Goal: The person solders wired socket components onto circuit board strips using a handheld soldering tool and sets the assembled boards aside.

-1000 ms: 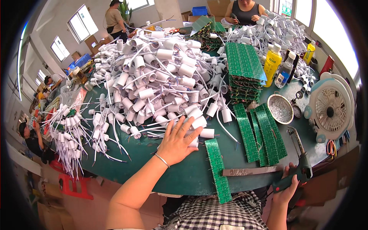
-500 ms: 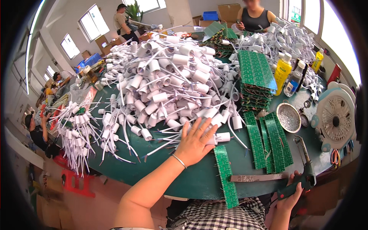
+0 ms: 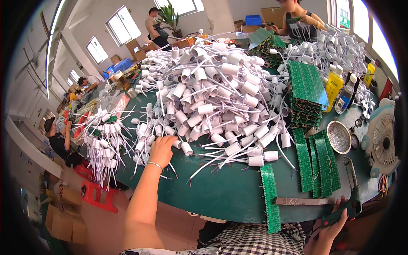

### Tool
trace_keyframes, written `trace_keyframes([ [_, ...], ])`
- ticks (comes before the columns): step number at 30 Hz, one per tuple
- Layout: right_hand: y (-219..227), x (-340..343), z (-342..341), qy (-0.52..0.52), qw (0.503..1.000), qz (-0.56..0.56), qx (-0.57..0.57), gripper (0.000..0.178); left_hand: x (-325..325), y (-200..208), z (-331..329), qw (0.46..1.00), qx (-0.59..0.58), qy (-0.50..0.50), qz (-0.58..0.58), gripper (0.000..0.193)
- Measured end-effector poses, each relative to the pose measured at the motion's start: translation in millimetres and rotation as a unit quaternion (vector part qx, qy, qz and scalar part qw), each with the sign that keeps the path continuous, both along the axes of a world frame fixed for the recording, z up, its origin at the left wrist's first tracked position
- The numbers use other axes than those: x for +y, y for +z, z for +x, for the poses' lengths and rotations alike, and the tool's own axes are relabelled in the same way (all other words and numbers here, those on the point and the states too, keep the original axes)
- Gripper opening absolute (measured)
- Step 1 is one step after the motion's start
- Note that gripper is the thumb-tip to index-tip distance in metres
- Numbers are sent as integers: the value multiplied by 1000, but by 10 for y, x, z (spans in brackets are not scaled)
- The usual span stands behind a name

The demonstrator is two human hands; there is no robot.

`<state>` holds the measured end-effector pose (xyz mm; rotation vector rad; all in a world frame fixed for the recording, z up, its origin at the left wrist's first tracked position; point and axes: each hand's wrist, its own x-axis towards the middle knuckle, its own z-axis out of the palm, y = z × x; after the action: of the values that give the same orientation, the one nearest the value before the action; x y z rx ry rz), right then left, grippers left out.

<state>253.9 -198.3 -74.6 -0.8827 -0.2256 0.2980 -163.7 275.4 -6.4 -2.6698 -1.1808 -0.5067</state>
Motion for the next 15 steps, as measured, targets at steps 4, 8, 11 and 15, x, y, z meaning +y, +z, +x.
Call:
trace_keyframes([
  [4, 11, 17, 7, -12, 1000, -4, -10, 50, 80, 1, -105, 997, 47, 48, -34, 36],
  [8, 1, -5, 11, -20, 1000, -4, -12, 50, -38, 170, -71, 992, 46, -115, 1, 42],
  [11, 0, -19, 28, -10, 1000, -2, -4, 50, -163, 183, 111, 976, 69, -204, -2, 51],
  [15, -47, -18, 42, -13, 1000, 4, -4, 50, -210, 258, 231, 979, 88, -159, -93, 59],
])
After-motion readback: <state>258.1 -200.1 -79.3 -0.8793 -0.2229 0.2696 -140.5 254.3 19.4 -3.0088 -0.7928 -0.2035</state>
